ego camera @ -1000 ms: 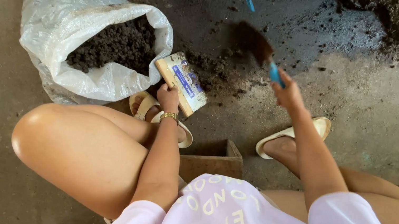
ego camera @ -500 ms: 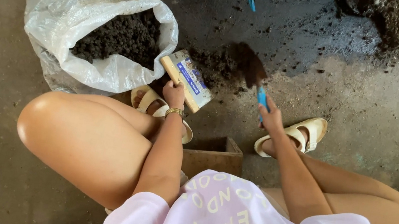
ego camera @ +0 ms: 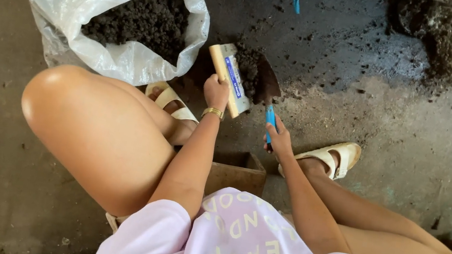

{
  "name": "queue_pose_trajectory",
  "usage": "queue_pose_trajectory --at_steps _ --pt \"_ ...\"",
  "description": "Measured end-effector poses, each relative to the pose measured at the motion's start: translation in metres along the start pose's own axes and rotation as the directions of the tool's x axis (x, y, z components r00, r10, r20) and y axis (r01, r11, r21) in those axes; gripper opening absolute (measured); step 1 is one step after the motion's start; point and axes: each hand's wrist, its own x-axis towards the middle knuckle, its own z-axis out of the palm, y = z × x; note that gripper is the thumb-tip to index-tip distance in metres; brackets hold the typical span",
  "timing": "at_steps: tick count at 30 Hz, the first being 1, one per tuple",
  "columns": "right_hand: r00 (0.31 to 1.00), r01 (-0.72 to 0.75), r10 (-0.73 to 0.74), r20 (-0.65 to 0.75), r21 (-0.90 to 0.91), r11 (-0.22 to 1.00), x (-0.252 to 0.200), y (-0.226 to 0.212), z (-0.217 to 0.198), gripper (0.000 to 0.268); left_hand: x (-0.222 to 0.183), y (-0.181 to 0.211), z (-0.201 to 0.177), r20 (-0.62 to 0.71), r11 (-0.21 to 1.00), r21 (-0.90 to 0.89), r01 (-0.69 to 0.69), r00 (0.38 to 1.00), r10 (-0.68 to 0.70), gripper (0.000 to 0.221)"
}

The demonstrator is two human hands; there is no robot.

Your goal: Scooping soil from a pile into a plastic sack using a hand trowel and a brush.

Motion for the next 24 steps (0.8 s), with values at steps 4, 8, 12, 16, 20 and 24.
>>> queue_pose_trajectory --at_steps 4,8,12,16,20,24 --pt "0.998 0.016 -0.021 0.062 0.082 0.997 0.012 -0.005 0.009 0.058 0.011 0.010 0.022 0.030 0.986 0.163 -0.020 0.999 0.016 0.020" --pt "0.996 -0.074 0.058 0.071 0.255 0.964 0.027 0.004 0.011 0.061 -0.019 0.066 0.011 0.071 0.956 0.285 -0.066 0.996 0.048 0.018" --pt "0.970 -0.175 0.090 0.225 0.399 0.900 0.047 0.024 -0.011 0.060 -0.026 0.077 0.002 0.102 0.934 0.345 -0.092 0.993 0.060 0.020" --pt "0.958 -0.236 0.100 0.269 0.536 0.811 0.057 0.032 -0.034 0.059 -0.005 0.057 -0.023 0.045 0.965 0.260 0.024 0.998 -0.037 0.020" --pt "0.976 -0.177 0.065 0.208 0.578 0.796 0.070 0.028 -0.047 0.058 0.025 0.022 -0.030 -0.110 0.972 0.208 0.106 0.990 -0.085 0.020" --pt "0.999 -0.026 0.035 -0.014 0.405 0.914 0.071 0.011 -0.033 0.056 0.032 0.019 -0.025 -0.136 0.977 0.204 0.063 0.990 -0.035 0.019"
